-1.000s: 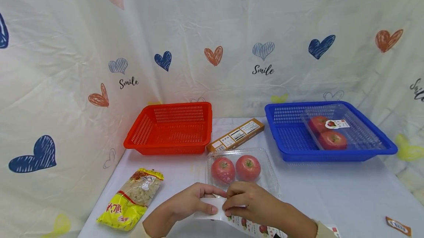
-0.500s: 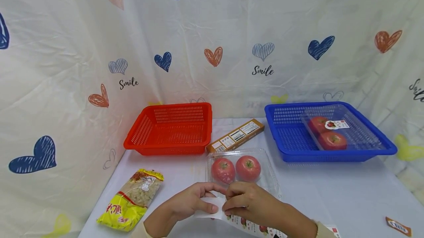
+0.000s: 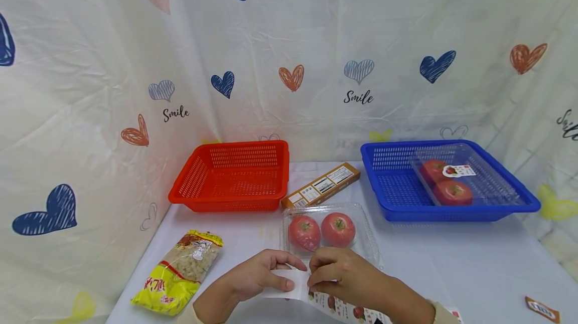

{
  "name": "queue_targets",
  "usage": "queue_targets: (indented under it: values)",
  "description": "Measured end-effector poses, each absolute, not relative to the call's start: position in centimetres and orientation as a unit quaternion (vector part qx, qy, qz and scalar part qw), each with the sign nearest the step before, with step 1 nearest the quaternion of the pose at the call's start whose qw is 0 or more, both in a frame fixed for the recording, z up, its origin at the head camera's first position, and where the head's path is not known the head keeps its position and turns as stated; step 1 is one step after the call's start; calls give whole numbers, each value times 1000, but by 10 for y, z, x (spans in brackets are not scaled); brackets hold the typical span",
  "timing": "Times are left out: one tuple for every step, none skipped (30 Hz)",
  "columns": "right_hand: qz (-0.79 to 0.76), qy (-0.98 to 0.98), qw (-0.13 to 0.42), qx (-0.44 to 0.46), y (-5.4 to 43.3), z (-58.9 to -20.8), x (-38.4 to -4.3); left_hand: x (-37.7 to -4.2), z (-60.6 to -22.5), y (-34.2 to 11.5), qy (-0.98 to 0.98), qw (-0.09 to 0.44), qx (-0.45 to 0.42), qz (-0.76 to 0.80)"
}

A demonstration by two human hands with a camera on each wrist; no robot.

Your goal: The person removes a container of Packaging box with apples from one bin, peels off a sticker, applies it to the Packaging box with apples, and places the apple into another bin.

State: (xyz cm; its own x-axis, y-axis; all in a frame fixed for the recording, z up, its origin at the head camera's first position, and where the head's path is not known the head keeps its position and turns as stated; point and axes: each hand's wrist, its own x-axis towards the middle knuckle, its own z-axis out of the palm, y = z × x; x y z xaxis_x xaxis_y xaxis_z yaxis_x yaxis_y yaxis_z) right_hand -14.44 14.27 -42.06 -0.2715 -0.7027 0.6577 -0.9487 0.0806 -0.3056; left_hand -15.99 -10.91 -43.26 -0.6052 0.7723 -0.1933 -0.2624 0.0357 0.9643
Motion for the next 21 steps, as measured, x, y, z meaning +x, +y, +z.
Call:
queue_targets:
  values:
    - [354, -712, 176, 580, 143, -421, -145, -160, -433, -110, 608, 389, 210, 659]
    - [354, -709, 178, 583, 143, -421, -145, -160, -433, -110, 612, 387, 210, 657]
    - [352, -708, 181, 585, 143, -421, -145, -159, -433, -111, 614, 387, 208, 656]
    - [351, -705, 184, 588, 144, -421, -145, -159, -433, -111, 616, 387, 206, 654]
    - [349, -703, 187, 590, 144, -421, -146, -159, -434, -112, 619, 385, 204, 653]
    - [349, -703, 187, 590, 144, -420, -146, -159, -434, -113, 621, 383, 203, 652]
    - [348, -703, 188, 591, 145, -420, -146, -159, -435, -114, 624, 382, 202, 651]
    - [347, -705, 186, 590, 146, -419, -146, -159, -436, -115, 626, 381, 200, 650]
    - [345, -707, 184, 589, 147, -418, -146, -158, -437, -116, 629, 379, 199, 649]
    - [344, -709, 183, 588, 147, -418, -147, -158, -437, -117, 631, 378, 198, 648]
    - [343, -711, 181, 587, 148, -417, -147, -158, -438, -118, 632, 377, 197, 648]
    - [341, -712, 181, 587, 149, -416, -147, -158, -439, -118, 632, 376, 197, 648]
    - [339, -713, 180, 587, 150, -415, -148, -157, -440, -119, 632, 377, 196, 649]
    - [337, -713, 181, 587, 151, -415, -148, -157, -441, -120, 631, 377, 195, 649]
    - [335, -714, 182, 587, 152, -414, -149, -157, -441, -121, 631, 377, 195, 649]
    - [333, -714, 183, 587, 153, -413, -149, -156, -442, -122, 632, 377, 193, 649]
    - [332, -717, 182, 585, 155, -412, -150, -156, -443, -123, 633, 376, 192, 649]
    - [332, -719, 182, 583, 156, -411, -150, -156, -444, -124, 635, 376, 190, 648]
    - [333, -723, 177, 578, 157, -410, -150, -155, -444, -124, 637, 375, 188, 647]
    - [334, -727, 174, 574, 159, -409, -150, -155, -445, -125, 640, 373, 187, 645]
    - [336, -731, 169, 569, 160, -408, -150, -155, -445, -125, 643, 370, 187, 644]
